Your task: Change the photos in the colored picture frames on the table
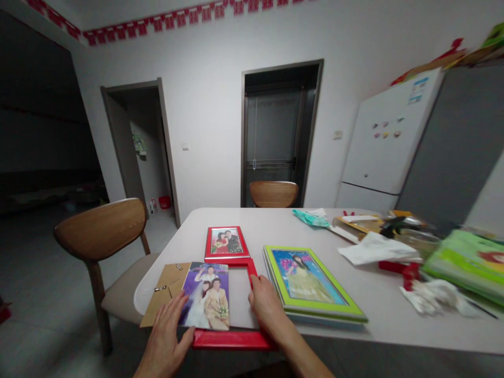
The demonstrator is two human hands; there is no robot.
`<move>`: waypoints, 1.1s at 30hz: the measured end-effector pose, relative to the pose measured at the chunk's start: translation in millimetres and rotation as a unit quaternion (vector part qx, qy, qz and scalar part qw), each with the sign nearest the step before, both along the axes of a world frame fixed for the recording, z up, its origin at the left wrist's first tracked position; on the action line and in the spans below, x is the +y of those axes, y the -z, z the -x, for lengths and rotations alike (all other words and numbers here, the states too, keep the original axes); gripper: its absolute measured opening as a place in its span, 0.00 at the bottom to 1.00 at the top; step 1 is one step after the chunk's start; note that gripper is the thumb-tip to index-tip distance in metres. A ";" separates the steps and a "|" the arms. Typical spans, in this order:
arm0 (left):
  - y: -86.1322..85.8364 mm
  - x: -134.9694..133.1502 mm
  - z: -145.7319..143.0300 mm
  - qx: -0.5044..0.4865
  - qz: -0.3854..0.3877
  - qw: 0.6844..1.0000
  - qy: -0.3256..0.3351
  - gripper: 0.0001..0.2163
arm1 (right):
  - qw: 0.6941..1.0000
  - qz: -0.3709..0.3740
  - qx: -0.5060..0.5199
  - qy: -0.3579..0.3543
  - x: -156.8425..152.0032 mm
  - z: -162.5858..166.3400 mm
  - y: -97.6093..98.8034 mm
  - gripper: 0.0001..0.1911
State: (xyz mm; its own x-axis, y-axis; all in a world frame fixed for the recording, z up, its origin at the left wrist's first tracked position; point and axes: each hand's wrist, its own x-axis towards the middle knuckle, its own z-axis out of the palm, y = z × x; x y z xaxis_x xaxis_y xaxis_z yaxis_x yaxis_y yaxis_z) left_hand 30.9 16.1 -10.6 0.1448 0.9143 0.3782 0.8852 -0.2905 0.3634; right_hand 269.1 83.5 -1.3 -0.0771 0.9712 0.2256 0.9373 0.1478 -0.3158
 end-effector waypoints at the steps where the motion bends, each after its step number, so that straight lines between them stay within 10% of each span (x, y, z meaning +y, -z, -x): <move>1: -0.3 -0.2 -1.0 0.008 -0.003 1.000 0.009 0.23 | 1.000 -0.004 0.006 -0.003 -1.2 0.6 1.2 0.19; 17: -36.6 1.1 -27.6 0.058 0.115 0.990 0.059 0.26 | 0.988 -0.014 0.132 -0.078 -14.8 38.1 -11.5 0.22; 22: -21.7 4.6 -30.1 0.020 0.075 0.995 0.059 0.27 | 0.906 0.083 0.410 -0.061 -4.1 63.0 -5.9 0.29; 28: -21.2 17.8 -32.1 -0.102 -0.071 0.989 0.076 0.24 | 0.753 0.021 0.638 -0.160 -20.0 85.7 -45.4 0.29; 33: -41.5 16.8 -28.8 -0.354 -0.074 0.932 0.020 0.17 | 0.775 0.047 0.618 -0.126 -25.3 80.9 -47.5 0.26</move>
